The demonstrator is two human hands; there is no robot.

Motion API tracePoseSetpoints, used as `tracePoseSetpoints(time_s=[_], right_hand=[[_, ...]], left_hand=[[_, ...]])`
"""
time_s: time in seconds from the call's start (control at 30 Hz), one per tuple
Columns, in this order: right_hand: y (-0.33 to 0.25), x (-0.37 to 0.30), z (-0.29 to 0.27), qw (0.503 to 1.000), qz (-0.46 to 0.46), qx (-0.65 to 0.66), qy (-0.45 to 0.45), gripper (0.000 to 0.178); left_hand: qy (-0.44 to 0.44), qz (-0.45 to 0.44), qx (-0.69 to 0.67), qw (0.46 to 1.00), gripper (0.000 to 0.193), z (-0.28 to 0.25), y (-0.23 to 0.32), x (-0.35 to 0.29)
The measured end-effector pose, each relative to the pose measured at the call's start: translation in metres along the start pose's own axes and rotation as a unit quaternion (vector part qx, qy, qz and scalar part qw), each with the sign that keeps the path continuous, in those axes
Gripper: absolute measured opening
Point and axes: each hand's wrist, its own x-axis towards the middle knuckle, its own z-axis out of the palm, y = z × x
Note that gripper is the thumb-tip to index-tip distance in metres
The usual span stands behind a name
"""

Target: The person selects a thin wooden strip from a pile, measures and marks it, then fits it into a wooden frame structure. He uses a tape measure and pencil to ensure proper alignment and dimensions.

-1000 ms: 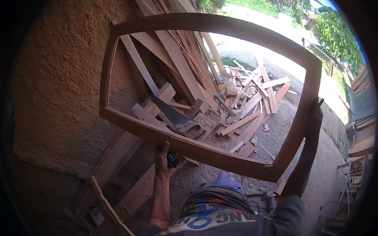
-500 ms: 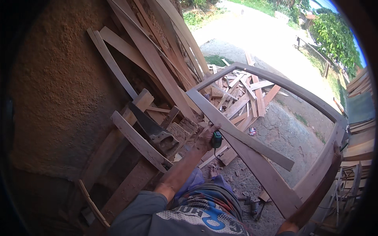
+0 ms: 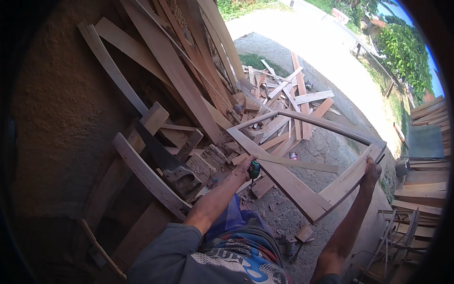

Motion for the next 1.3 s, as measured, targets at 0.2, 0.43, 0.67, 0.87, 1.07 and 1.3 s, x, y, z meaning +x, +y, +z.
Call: tracePoseSetpoints(time_s=[0.2, 0.43, 0.67, 0.87, 1.07, 1.3], right_hand=[[0.003, 0.037, 0.148, 0.993, -0.070, 0.074, -0.058, 0.029], [-0.046, 0.005, 0.323, 0.992, -0.054, -0.002, -0.115, 0.038], [-0.130, -0.080, 0.467, 0.959, -0.150, -0.217, -0.106, 0.083], [-0.191, -0.088, 0.555, 0.879, -0.244, -0.296, -0.282, 0.063], [-0.216, -0.113, 0.639, 0.859, -0.293, -0.249, -0.337, 0.066], [-0.238, -0.151, 0.701, 0.802, -0.360, -0.224, -0.421, 0.059]], left_hand=[[0.002, -0.021, -0.003, 1.000, 0.027, -0.006, 0.050, 0.023], [0.097, -0.034, 0.052, 0.993, 0.031, -0.043, 0.132, 0.034], [0.024, 0.139, -0.172, 0.975, 0.024, -0.106, 0.180, 0.050], [-0.065, 0.165, -0.229, 0.957, 0.024, -0.097, 0.249, 0.019], [0.036, 0.354, -0.370, 0.858, 0.025, -0.089, 0.274, -0.039], [0.189, 0.427, -0.124, 0.876, 0.034, -0.113, 0.222, -0.145]])
